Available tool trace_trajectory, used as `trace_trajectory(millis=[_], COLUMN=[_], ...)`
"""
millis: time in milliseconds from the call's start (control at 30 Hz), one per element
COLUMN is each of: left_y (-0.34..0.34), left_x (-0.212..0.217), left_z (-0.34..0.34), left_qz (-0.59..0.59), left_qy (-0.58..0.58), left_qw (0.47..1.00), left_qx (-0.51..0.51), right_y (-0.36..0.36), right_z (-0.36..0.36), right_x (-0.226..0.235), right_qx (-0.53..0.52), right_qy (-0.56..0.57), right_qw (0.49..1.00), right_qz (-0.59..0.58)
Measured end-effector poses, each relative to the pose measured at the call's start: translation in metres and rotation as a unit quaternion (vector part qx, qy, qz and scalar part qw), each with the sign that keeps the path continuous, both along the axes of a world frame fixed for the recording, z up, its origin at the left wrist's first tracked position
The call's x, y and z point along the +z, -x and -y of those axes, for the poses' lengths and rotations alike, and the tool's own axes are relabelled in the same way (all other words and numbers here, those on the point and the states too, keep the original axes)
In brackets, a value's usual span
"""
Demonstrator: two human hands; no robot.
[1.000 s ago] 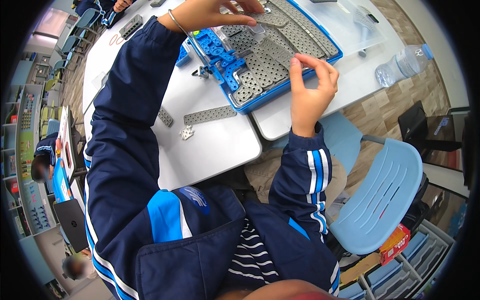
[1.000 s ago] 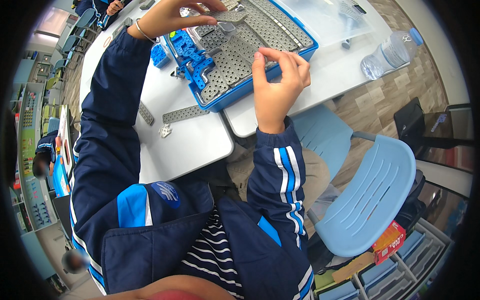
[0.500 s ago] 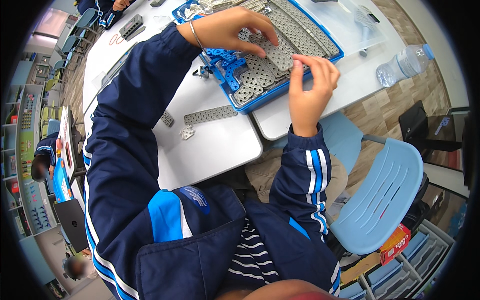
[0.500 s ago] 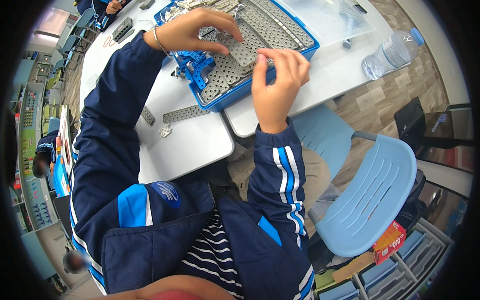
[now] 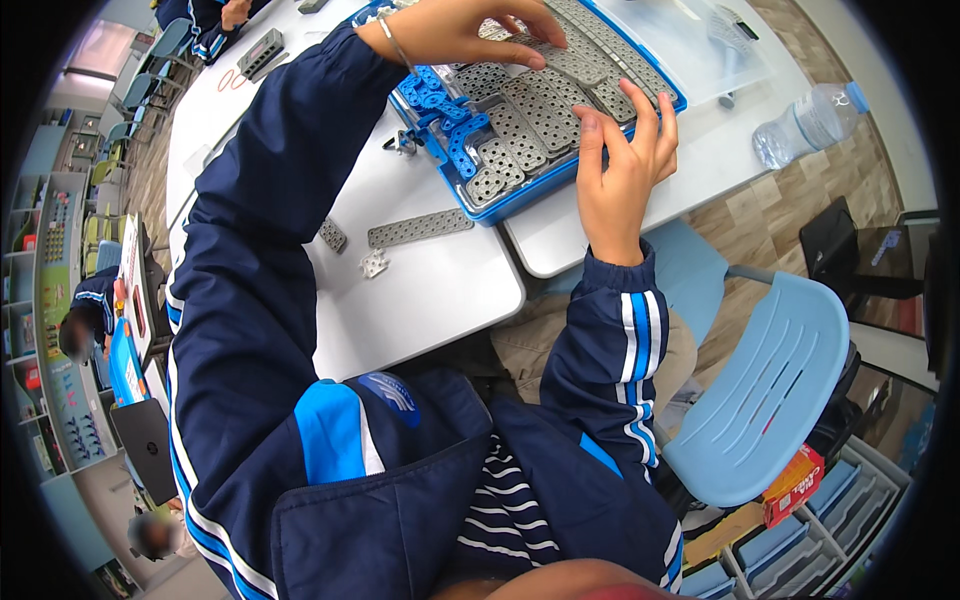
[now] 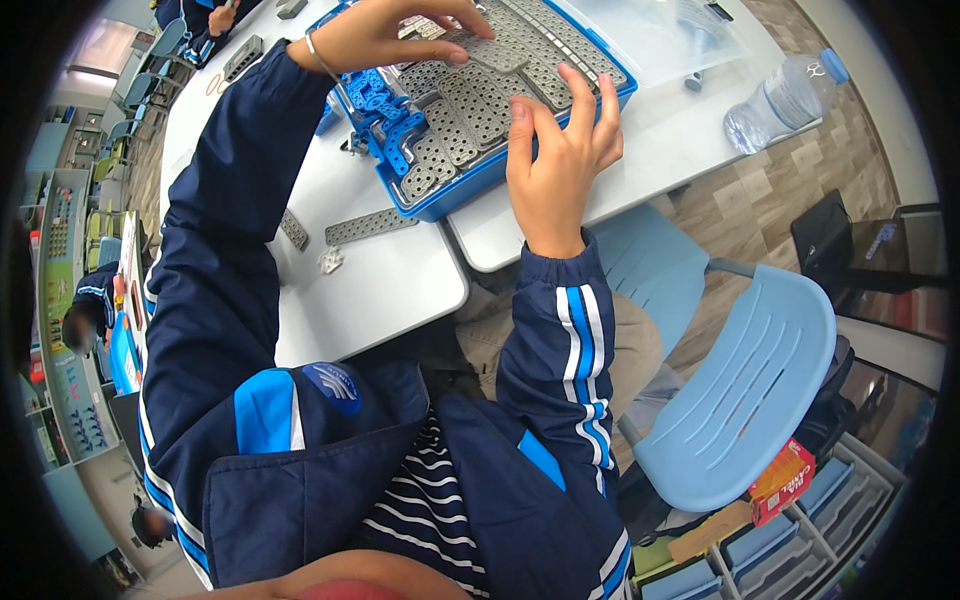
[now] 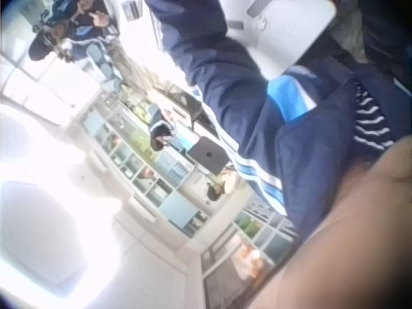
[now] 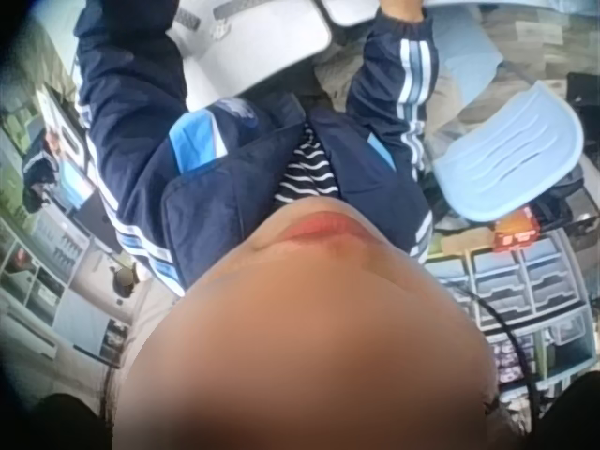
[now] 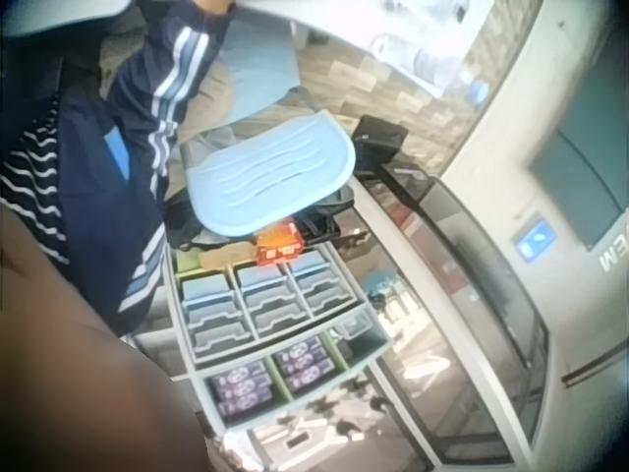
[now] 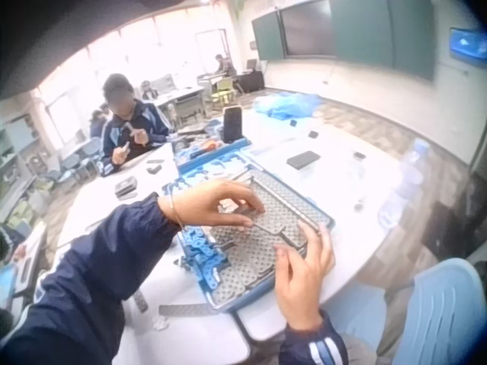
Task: The person assembles a mechanical structure using gray perforated beams, small connectors, and a blue tool. They connect beams into a frame, attach a small motor-like component, and then disassemble parts to organize them into a blue storage case.
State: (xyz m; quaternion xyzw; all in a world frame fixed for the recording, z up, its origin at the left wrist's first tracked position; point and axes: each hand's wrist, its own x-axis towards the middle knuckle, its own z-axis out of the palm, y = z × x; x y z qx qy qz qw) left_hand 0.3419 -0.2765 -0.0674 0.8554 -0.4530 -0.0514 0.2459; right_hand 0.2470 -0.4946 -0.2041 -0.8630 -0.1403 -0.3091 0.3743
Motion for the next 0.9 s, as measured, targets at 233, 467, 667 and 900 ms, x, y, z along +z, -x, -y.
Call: trace_trajectory(millis=[233,467,667,900], left_y=[-0.003,-0.008,-0.011,-0.006], left_x=[-0.014,-0.022,-0.038,-0.023], left_z=[0.008,0.003,0.006,0.006], left_qz=[0.029,0.012,0.042,-0.046], left_qy=[-0.052,-0.026,-0.03,-0.04], left_qw=[0.997,0.998,0.997,0.998], left_qx=[-0.04,-0.051,-0.065,-0.014], right_y=[-0.003,-0.005,-0.005,-0.013], right_z=[0.004,0.012,0.011,0.02], right_x=[0.0,-0.002,-0.003,-0.006], right_qx=[0.004,0.033,0.046,-0.009], right_qy=[-0.033,-0.084,-0.071,-0.087], right_qw=[0.999,0.996,0.996,0.995], right_qz=[0.008,0.01,0.002,0.05])
